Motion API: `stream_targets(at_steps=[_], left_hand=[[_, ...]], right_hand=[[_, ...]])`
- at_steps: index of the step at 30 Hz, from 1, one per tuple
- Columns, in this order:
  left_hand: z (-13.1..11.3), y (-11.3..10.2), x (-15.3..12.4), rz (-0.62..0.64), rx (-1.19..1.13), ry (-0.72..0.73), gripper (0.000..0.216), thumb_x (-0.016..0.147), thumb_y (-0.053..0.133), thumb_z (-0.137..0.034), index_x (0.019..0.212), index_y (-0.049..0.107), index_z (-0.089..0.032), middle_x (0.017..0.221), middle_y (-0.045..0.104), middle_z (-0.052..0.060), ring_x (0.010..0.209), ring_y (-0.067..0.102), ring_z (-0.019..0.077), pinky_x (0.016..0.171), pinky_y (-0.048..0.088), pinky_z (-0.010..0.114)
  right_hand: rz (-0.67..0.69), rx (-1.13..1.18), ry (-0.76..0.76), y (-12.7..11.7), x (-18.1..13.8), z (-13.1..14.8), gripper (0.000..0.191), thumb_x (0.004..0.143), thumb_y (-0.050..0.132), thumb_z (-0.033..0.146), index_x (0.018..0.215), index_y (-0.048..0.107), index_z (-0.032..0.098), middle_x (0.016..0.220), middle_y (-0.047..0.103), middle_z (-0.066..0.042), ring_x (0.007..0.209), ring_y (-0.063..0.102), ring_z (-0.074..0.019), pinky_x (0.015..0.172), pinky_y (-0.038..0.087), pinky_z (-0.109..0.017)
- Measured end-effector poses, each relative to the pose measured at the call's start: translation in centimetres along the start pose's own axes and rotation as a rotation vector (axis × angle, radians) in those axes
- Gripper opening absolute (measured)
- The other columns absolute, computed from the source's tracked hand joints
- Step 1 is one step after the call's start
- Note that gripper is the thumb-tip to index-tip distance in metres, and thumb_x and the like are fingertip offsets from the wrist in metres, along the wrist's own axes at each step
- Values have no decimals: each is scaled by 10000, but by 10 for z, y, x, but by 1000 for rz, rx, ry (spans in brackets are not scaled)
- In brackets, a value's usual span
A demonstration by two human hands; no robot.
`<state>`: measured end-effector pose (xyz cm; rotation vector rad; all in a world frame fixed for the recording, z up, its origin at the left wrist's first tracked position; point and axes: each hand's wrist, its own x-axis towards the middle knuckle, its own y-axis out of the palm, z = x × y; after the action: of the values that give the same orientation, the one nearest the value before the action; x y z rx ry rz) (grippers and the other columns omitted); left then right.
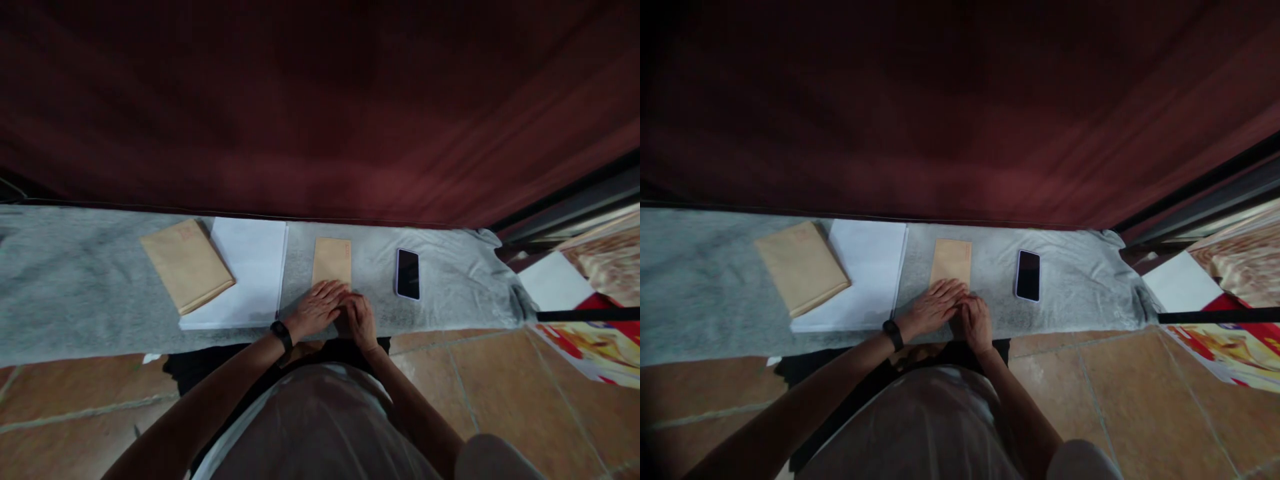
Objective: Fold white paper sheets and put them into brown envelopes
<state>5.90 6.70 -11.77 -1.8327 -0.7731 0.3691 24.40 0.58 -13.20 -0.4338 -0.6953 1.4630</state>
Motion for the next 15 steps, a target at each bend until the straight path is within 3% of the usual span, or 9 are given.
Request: stream_targets(at_steps=[4,10,15], left_hand=[[-12,5,-22,-9,-3,18,604,1035,438,-410,1586,321,-193,1636,380,109,1547,270,219,1271,155,431],[-18,10,-37,2,-26,19,592,1002,518,-465,1475,488,-109,1529,512,187,1496,381,261,1263,205,437],[-14,17,-38,2,-16,43,627,993,530,-498,1548,404,-236,1626,401,93,1541,289,231,1269,187,443]], right_hand=[[-5,22,-25,-3,7,0,422,1053,320,349,1330,610,217,1341,638,-120,1309,543,-244,1146,418,-479],[234,-200,-206,-3,40,-2,513,1066,317,348,1534,449,187,1589,458,-101,1498,374,-228,1261,246,-494],[223,-376,-225,2,77,-11,549,1069,333,351,1589,352,177,1638,366,-102,1539,300,-222,1271,216,-482]])
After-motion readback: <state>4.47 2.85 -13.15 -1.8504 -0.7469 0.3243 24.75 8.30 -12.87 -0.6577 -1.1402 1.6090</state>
